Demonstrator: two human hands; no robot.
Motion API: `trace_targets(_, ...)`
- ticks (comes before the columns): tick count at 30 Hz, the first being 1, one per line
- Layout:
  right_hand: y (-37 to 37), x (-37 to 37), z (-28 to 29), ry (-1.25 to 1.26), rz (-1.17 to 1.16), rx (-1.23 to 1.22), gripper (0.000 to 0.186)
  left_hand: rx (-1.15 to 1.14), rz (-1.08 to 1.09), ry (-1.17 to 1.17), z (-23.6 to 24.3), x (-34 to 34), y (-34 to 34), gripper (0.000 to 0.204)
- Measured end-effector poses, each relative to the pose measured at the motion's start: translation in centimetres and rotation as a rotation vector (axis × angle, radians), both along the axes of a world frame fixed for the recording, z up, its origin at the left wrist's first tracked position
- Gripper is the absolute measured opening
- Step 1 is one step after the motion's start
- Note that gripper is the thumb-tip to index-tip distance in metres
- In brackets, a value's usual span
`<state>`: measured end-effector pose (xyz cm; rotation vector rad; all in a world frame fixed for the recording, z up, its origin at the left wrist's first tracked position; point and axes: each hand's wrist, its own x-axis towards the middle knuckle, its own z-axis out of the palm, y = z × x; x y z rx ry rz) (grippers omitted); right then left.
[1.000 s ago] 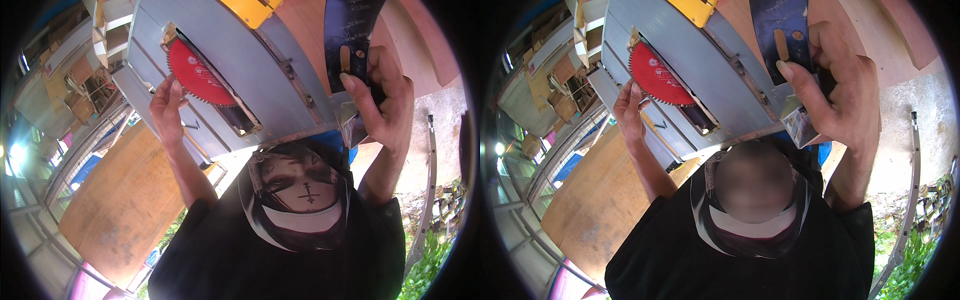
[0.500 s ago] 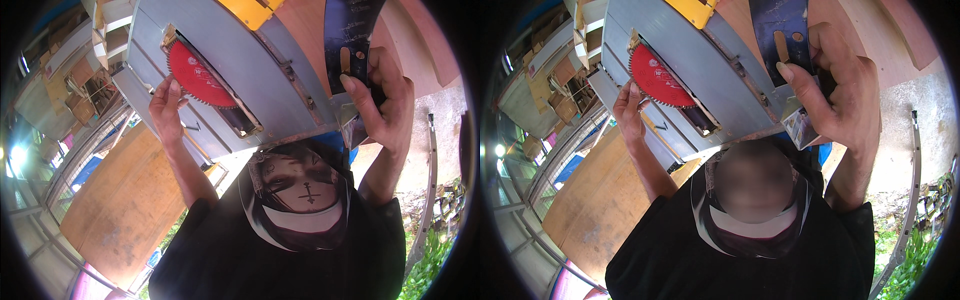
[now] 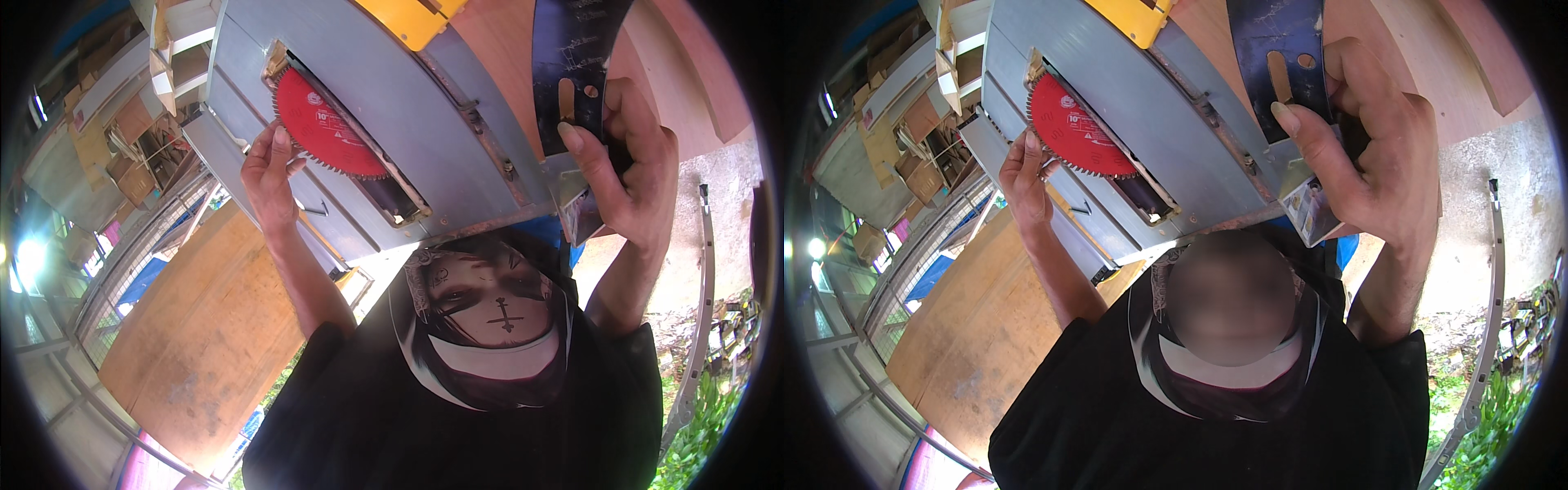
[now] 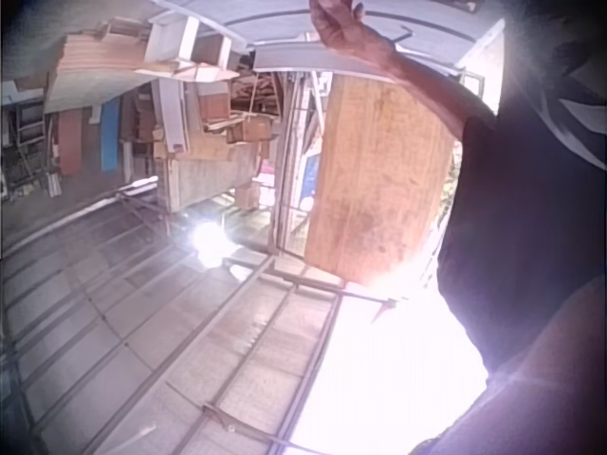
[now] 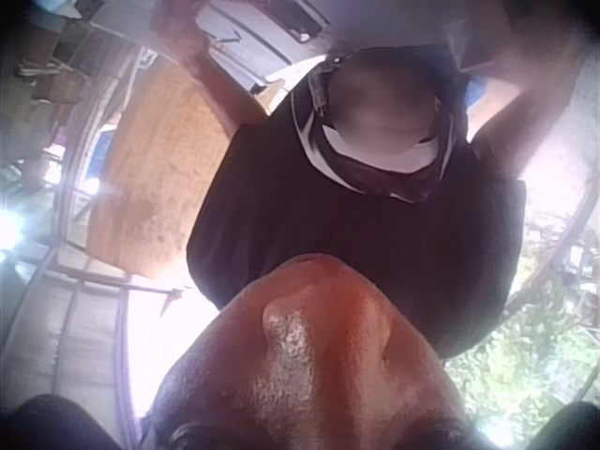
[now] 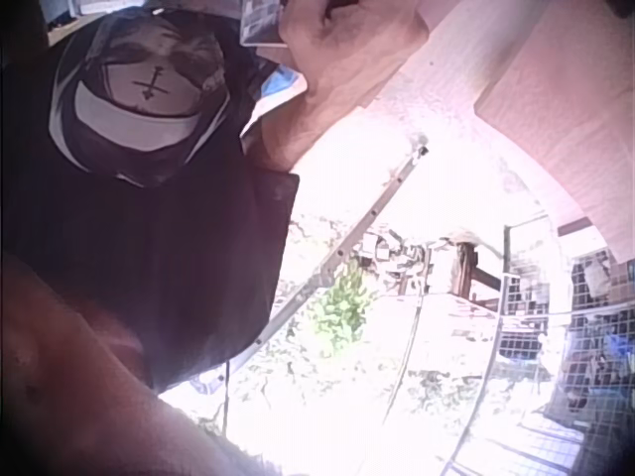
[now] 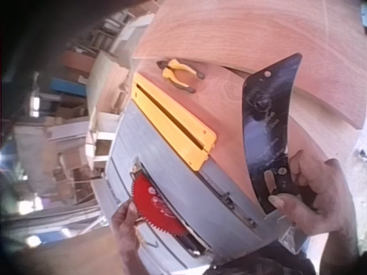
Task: The person removes a riving knife from a table saw and then handles an angle grinder at a workbench.
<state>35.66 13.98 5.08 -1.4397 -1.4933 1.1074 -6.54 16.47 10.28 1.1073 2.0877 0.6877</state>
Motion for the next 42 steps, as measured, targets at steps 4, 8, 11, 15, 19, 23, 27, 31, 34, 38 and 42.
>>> trace_targets(4,0.1,0.1,0.1,-0.018,0.005,0.014,0.027,-0.01,0.008,-0.019,0.0,0.0,0.1,0.045)
trace_targets(8,0.0,0.0,-0.1,-0.022,0.001,0.021,0.026,-0.02,0.002,-0.038,-0.1,-0.1,0.2,0.046)
trace_targets(11,0.0,0.1,-0.3,-0.028,0.004,0.026,0.026,-0.02,-0.006,-0.033,-0.3,-0.2,0.5,0.042)
trace_targets(15,0.0,0.1,-0.3,-0.033,0.003,0.031,0.027,-0.001,-0.005,-0.053,-0.3,0.0,1.0,0.043)
trace_targets(19,0.0,0.1,-0.4,-0.021,-0.006,0.041,0.028,0.013,0.013,-0.073,-0.7,-0.9,1.0,0.044)
trace_targets(23,-0.1,0.0,-0.1,-0.019,-0.011,0.015,0.029,0.009,0.013,-0.084,-0.8,-1.0,1.1,0.04)
trace_targets(27,-0.1,0.0,-0.2,-0.007,-0.016,0.002,0.029,0.012,0.002,-0.097,-0.6,-0.7,1.2,0.038)
trace_targets(31,0.0,0.1,-0.1,-0.024,-0.004,-0.002,0.029,0.008,0.007,-0.105,-0.5,-0.2,1.4,0.035)
trace_targets(34,0.1,0.0,-0.1,-0.022,-0.01,0.018,0.028,0.004,0.003,-0.107,-0.6,-0.2,1.5,0.034)
trace_targets(38,0.1,0.0,0.0,-0.006,-0.014,0.007,0.026,0.008,0.012,-0.101,-0.6,-0.1,1.6,0.035)
trace_targets(42,0.2,-0.1,0.4,0.026,-0.007,-0.044,0.023,0.014,0.032,-0.126,-0.2,0.8,1.8,0.038)
